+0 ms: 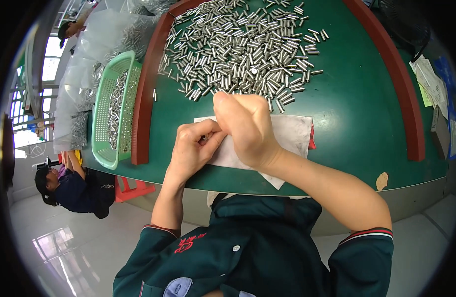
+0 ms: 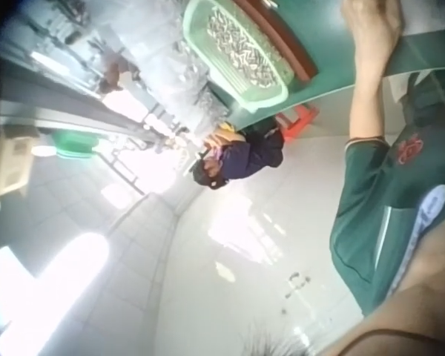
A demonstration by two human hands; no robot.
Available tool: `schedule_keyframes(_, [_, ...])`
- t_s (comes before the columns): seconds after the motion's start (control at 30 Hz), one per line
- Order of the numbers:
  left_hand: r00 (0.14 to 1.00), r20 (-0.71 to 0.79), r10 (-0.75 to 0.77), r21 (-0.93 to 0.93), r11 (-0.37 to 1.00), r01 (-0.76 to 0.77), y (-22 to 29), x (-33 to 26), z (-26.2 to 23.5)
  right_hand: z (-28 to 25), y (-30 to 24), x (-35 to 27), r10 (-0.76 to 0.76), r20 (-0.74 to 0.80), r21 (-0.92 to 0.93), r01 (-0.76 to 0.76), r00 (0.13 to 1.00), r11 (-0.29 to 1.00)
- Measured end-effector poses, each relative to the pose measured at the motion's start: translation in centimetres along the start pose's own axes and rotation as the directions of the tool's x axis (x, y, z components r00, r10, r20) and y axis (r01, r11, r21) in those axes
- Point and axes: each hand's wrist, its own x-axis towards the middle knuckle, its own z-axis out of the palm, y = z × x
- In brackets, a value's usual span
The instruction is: Inspect and sort small metal pins using a hand tool at a workstation.
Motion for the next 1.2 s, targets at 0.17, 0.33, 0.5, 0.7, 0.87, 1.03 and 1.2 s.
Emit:
schedule_keyframes(0.17, [1.0,-0.021,0.0,0.032,1.0,0.001,0.1,-0.2,0.1,-0.3,-0.1,0.4,0.068,-0.027,0.152,-0.063,0.997,0.986])
schedule_keyframes(0.33, [0.998,-0.061,-0.02,0.041,0.999,0.023,0.4,-0.4,0.1,-1.2,-1.2,0.4,0.007,-0.016,0.262,-0.002,1.0,0.965])
schedule_keyframes(0.5, [0.955,-0.065,-0.291,-0.498,0.838,0.221,0.0,-0.4,-0.3,-1.6,-1.0,0.2,0.065,-0.002,0.177,-0.064,0.998,0.982])
schedule_keyframes(0.7, [0.942,0.266,-0.204,-0.96,0.03,0.278,-2.4,-0.1,-1.4,-1.5,-1.1,0.1,0.065,0.002,0.191,-0.064,0.998,0.98])
schedule_keyframes(0.87, [0.919,0.274,-0.282,-0.957,0.019,0.291,-2.2,0.2,-1.6,-1.5,-1.1,0.4,0.086,-0.02,0.175,-0.081,0.996,0.981])
schedule_keyframes(1.03, [0.915,0.281,-0.29,-0.956,0.001,0.294,-2.5,0.0,-1.8,-1.3,-0.8,0.6,0.083,-0.016,0.19,-0.078,0.996,0.979])
schedule_keyframes(1.2, [0.922,0.28,-0.268,-0.956,0.008,0.292,-2.5,0.0,-1.8,-1.4,-0.9,0.6,0.075,-0.017,0.18,-0.071,0.997,0.981])
